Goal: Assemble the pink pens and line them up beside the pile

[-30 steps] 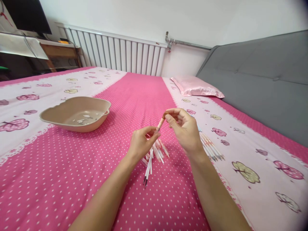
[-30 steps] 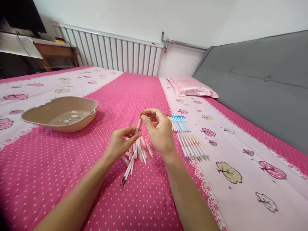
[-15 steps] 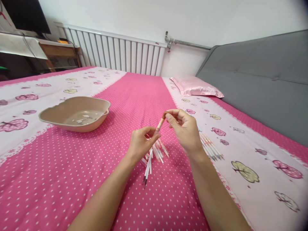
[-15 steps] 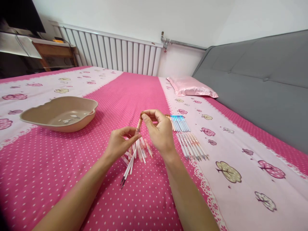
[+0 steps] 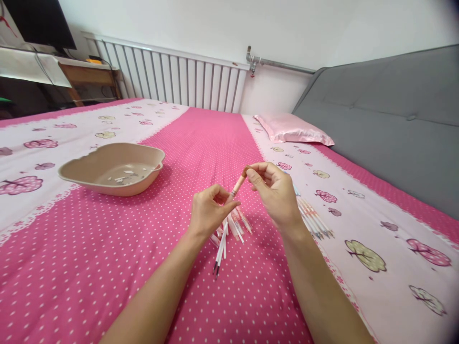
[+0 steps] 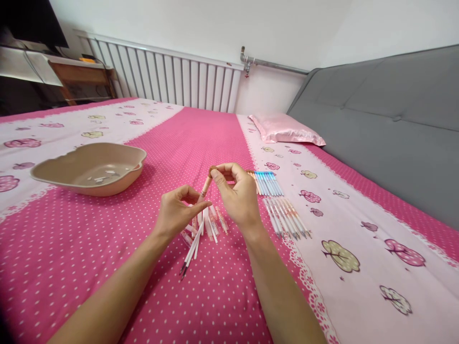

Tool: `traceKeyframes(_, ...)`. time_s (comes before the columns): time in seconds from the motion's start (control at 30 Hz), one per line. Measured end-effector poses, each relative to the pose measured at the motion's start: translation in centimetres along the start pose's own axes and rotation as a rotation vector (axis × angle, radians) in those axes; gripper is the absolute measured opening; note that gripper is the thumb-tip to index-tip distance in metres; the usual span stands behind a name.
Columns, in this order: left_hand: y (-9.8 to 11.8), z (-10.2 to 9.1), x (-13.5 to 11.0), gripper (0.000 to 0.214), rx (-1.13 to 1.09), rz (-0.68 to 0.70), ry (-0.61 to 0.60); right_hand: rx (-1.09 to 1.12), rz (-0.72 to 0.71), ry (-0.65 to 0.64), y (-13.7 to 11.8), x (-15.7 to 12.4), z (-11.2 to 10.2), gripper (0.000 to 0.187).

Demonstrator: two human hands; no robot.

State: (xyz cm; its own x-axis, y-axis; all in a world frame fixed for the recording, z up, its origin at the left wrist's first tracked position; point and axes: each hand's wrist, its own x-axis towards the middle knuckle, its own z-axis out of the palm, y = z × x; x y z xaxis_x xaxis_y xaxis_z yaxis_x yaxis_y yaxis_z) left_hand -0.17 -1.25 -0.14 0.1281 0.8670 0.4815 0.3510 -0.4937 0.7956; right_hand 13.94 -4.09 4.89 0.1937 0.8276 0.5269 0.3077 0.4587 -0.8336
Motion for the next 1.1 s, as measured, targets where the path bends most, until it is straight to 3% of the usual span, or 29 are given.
traceKeyframes(0.87,-0.1,0.09,-0.01,0.026,0.0,-0.009,-0.019,-0.019,0.009,0.002,0.24,0.07,0.03,0.019)
traceKeyframes(1.1,-0.04,0.14,0.15,0.03,-0.084,-0.08,0.034,-0.022,0.075,0.003,0.27,0.08,0.1,0.033)
